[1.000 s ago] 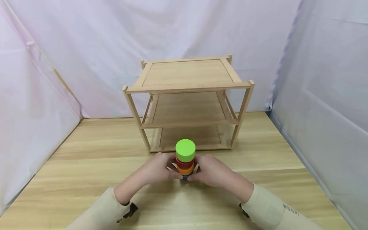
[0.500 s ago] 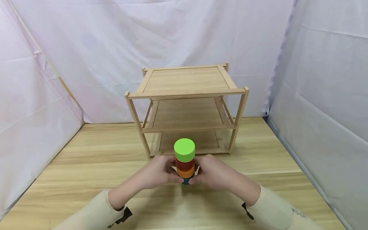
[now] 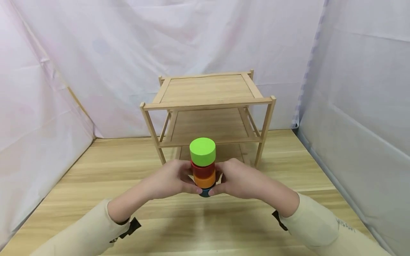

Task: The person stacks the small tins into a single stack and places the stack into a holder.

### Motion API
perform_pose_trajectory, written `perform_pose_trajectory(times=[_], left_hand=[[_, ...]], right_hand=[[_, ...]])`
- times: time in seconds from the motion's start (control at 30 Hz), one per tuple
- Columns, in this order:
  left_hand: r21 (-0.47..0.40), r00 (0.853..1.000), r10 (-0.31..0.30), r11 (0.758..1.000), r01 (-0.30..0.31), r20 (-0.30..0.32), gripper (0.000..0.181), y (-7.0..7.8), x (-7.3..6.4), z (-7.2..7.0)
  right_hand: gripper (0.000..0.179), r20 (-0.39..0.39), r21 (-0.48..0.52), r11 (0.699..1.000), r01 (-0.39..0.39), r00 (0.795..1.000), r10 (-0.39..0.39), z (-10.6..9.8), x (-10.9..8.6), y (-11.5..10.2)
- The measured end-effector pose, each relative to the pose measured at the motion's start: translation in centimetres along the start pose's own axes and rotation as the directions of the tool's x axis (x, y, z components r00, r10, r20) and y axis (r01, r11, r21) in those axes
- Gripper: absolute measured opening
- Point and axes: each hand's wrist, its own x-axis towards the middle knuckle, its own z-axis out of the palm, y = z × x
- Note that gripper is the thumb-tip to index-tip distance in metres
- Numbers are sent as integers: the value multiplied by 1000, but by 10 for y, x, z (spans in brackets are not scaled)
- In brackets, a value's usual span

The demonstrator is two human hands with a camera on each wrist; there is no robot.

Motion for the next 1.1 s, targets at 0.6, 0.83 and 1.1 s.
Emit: perform_pose_trajectory(times=[0.6, 0.83, 1.1], left_hand=[[1, 1000, -2, 1000, 2, -26, 41, 54, 11, -53], [-5, 1000, -10, 1000, 10, -22, 38, 67, 17, -70], [-8, 1000, -16, 1000, 16, -22, 35, 80, 25, -93]], right_hand=[[45, 45, -2, 999, -54, 998, 54, -76, 9, -31], [46, 78, -35, 998, -55, 995, 58, -100, 15, -40], [48, 102, -52, 997, -56, 993, 62, -129, 29, -51]])
